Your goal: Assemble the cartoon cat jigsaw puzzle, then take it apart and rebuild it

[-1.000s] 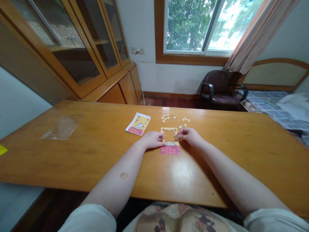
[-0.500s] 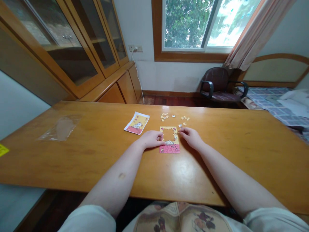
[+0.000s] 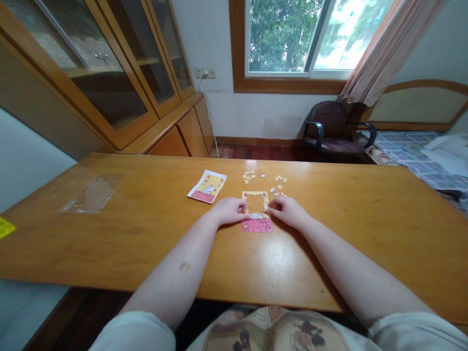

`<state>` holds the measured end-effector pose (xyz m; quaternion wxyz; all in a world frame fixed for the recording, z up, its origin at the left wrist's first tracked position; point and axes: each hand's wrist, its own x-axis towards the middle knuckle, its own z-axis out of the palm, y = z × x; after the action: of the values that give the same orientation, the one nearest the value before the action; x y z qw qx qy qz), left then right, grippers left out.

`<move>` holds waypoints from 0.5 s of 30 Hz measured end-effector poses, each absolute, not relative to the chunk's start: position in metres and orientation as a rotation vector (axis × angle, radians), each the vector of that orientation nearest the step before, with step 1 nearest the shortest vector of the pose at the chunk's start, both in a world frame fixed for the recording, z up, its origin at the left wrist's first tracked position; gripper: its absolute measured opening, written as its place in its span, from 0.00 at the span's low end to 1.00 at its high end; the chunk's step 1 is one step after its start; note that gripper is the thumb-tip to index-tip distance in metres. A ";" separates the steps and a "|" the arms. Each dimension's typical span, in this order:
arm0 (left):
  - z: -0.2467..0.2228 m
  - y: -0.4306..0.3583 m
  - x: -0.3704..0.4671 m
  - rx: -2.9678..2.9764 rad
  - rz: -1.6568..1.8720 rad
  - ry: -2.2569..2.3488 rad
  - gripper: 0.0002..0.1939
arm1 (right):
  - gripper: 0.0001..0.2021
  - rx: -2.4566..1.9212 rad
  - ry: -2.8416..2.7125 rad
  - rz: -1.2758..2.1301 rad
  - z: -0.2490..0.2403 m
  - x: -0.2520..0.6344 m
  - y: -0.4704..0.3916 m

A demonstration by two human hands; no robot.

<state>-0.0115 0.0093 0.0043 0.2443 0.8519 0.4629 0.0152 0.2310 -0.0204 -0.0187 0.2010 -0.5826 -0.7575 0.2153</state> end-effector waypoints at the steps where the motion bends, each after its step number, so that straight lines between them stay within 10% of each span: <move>1: 0.003 0.010 -0.012 2.329 0.043 1.264 0.16 | 0.11 -1.638 -2.125 0.579 -0.019 0.230 -0.021; 15: 0.005 0.009 -0.011 2.333 0.041 1.266 0.15 | 0.10 -1.590 -2.189 0.549 -0.022 0.233 -0.020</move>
<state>-0.0114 0.0092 0.0047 0.2412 0.8529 0.4628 0.0149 0.2327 -0.0197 -0.0222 0.1894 -0.5655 -0.7786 0.1953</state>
